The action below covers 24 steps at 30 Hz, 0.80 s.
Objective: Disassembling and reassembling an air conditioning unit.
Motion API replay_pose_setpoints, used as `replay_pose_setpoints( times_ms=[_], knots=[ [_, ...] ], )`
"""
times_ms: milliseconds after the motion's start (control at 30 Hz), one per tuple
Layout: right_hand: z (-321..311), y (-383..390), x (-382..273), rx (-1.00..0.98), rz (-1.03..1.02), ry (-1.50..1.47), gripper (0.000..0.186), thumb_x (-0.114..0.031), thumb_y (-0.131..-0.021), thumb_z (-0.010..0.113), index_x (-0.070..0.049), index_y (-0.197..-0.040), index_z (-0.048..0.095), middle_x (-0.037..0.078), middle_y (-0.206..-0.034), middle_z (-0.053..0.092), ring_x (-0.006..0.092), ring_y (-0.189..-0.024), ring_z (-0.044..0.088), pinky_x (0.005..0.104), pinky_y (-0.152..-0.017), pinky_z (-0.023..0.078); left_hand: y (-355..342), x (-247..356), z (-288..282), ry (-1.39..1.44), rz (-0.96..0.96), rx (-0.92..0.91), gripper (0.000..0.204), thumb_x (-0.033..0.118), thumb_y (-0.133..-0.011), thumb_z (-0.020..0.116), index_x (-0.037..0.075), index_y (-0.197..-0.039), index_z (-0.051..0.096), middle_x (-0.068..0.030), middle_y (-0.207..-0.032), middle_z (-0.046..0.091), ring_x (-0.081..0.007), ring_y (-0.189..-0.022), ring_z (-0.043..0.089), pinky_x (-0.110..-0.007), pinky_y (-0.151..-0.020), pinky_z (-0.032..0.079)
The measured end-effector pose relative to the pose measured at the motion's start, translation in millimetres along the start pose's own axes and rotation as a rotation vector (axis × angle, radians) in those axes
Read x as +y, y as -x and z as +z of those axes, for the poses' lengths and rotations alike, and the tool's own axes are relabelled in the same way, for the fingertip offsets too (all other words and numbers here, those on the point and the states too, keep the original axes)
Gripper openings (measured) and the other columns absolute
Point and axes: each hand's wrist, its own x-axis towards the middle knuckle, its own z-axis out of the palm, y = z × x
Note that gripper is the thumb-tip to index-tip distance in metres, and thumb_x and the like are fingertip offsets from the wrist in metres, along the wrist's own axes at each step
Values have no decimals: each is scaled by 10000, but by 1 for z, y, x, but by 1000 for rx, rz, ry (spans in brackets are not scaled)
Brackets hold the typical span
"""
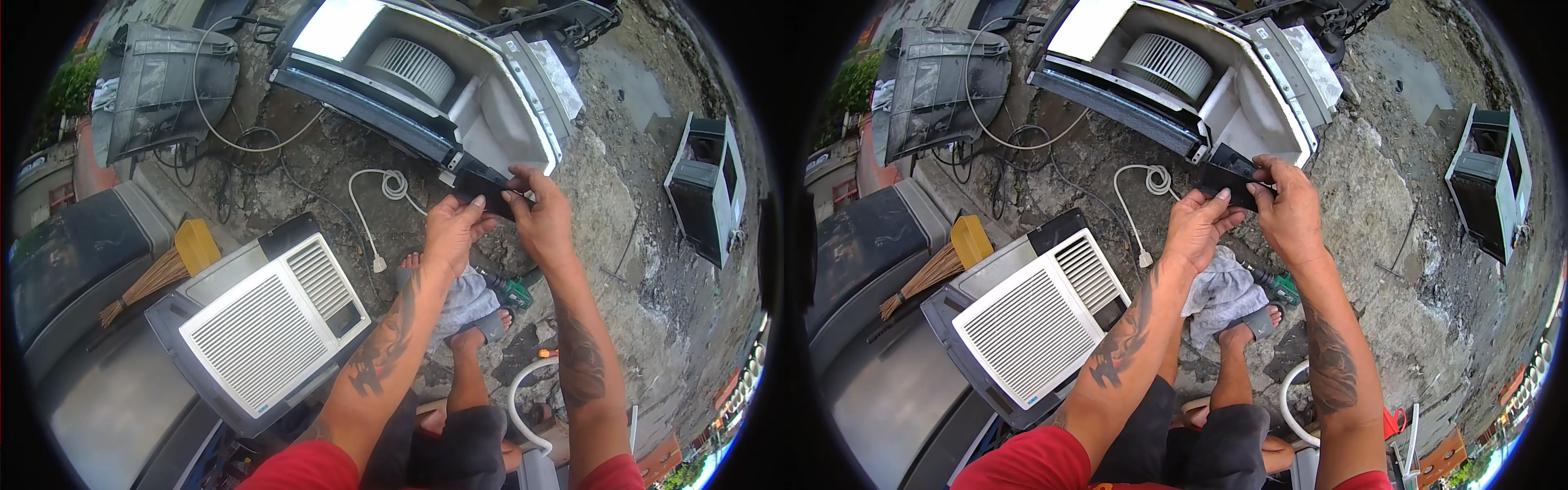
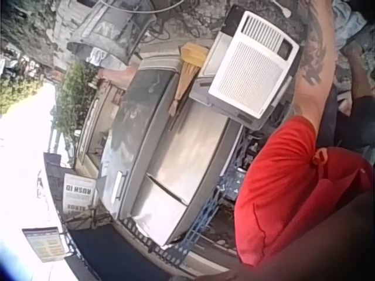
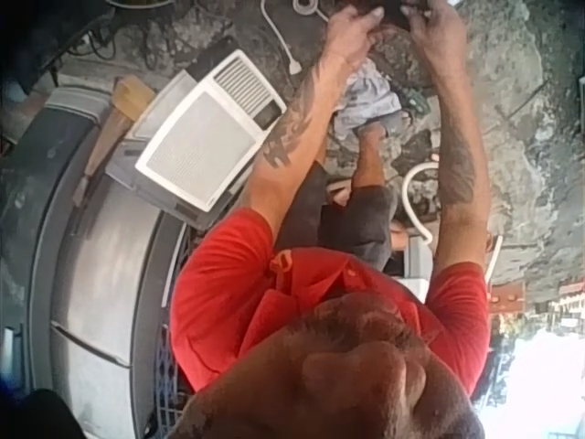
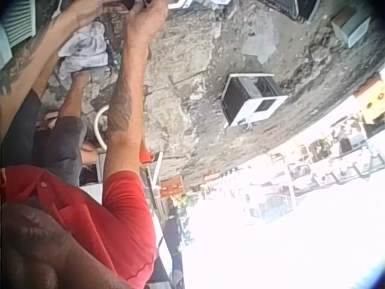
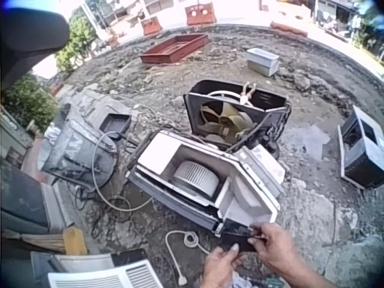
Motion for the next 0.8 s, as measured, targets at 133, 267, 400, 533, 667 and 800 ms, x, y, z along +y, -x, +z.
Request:
replay_pose_setpoints(
  times_ms=[133,267,400,533,667,800],
  knots=[
    [5,2,-4,17,78,-49,334,-1,-766,694,-10,-1095,634,142,-934,665,320,-882,634,387,-811,503,-2,2,-5,62,-60,-4,183,93,-944,628,-2,-1093,583,-111,-1025,668,-190,-868,674,-324,-786,583],
    [2,7,-8,79,-55,78,376,10,-728,707,-16,-1094,626,133,-984,661,314,-975,616,388,-865,487,0,5,-6,87,-96,-19,203,86,-948,614,-9,-1123,573,-119,-1037,665,-198,-889,677,-328,-814,585],
    [3,11,-5,91,49,-72,358,17,-746,696,-19,-1095,625,126,-961,666,309,-935,625,383,-841,497,4,11,-4,82,-123,-22,195,93,-951,615,-20,-1100,559,-110,-1054,631,-204,-898,657,-325,-805,569],
    [6,7,-2,86,94,-88,326,15,-778,681,-25,-1097,626,124,-921,678,305,-903,637,379,-813,508,1,16,-3,71,-128,-18,186,106,-958,612,5,-1108,568,-94,-1054,643,-179,-895,653,-307,-788,561],
    [9,-1,-3,85,168,-77,303,5,-795,676,-27,-1091,625,132,-901,685,310,-899,642,382,-802,510,1,22,4,5,-80,23,177,127,-959,622,26,-1098,585,-71,-1021,659,-151,-867,653,-288,-767,550],
    [14,-7,-1,73,239,-72,272,-5,-803,675,-24,-1069,622,144,-892,692,316,-880,652,385,-788,516,-2,20,6,-36,-60,63,174,142,-953,637,27,-1078,597,-65,-1005,663,-138,-834,652,-271,-734,543]
  ],
)
